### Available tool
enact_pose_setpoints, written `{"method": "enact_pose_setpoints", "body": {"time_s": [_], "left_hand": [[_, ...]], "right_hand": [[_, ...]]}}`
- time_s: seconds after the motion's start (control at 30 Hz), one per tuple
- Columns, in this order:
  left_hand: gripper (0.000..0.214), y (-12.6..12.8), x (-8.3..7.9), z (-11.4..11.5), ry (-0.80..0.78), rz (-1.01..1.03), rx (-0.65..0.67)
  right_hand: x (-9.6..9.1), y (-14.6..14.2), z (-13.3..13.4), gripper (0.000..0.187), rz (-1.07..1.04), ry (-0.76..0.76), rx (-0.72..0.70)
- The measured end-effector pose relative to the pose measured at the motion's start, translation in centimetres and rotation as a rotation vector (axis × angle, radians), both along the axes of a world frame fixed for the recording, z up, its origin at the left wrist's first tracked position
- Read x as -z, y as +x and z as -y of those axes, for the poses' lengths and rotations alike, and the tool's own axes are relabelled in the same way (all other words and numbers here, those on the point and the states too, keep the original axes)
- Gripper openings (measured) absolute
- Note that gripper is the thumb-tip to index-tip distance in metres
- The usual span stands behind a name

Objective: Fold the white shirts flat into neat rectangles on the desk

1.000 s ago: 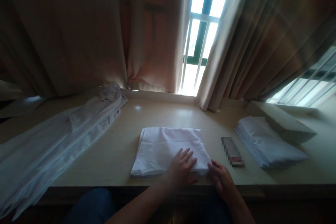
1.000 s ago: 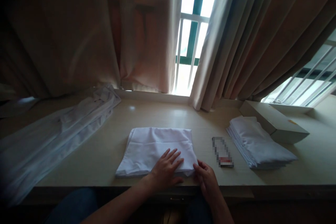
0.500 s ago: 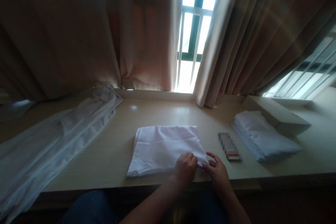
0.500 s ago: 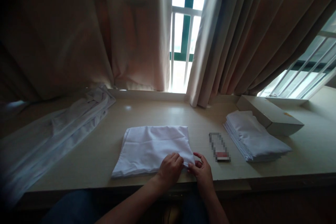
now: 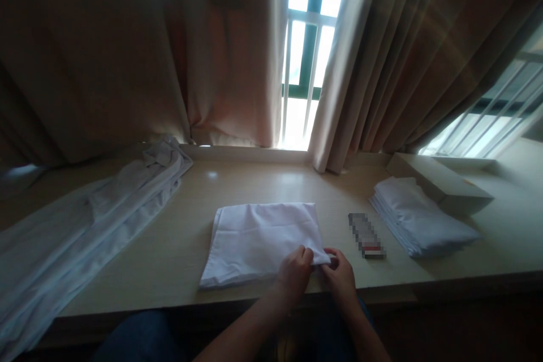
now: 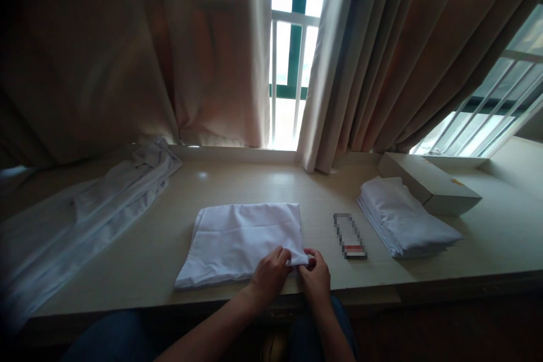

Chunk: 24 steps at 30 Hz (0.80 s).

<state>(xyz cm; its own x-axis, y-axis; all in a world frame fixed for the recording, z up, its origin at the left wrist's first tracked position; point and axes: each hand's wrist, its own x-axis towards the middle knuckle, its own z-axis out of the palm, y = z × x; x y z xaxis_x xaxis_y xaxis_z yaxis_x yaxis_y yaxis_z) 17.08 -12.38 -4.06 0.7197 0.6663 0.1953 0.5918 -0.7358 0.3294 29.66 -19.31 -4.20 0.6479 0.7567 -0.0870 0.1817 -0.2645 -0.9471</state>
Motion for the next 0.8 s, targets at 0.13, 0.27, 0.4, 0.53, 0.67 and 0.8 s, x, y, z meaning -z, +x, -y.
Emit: {"method": "enact_pose_setpoints", "body": {"time_s": [0.13,0.27,0.4,0.53,0.67,0.8], "left_hand": [[0.004,-0.1,0.1,-0.1,0.008,-0.047,0.006],[0.005,-0.4,0.1,0.0,0.076,-0.075,0.061],[0.006,-0.7,0.3,0.3,0.209,-0.03,0.125],[0.008,-1.3,1.4,0.5,0.231,0.036,0.124],[0.013,-2.1,2.3,0.7,0.166,0.113,0.141],[0.019,-2.7,1.9,1.0,0.064,0.183,0.171]], "right_hand": [[-0.4,-0.4,0.1,0.038,0.164,-0.05,-0.034],[0.0,-0.9,0.1,0.034,0.352,-0.153,0.003],[0.6,-1.9,-0.4,0.032,0.551,-0.293,0.038],[0.7,-1.9,-0.1,0.029,0.619,-0.349,-0.007],[1.2,-0.5,1.7,0.032,0.647,-0.185,0.044],[1.4,-0.6,2.5,0.032,0.789,0.05,0.1]]}}
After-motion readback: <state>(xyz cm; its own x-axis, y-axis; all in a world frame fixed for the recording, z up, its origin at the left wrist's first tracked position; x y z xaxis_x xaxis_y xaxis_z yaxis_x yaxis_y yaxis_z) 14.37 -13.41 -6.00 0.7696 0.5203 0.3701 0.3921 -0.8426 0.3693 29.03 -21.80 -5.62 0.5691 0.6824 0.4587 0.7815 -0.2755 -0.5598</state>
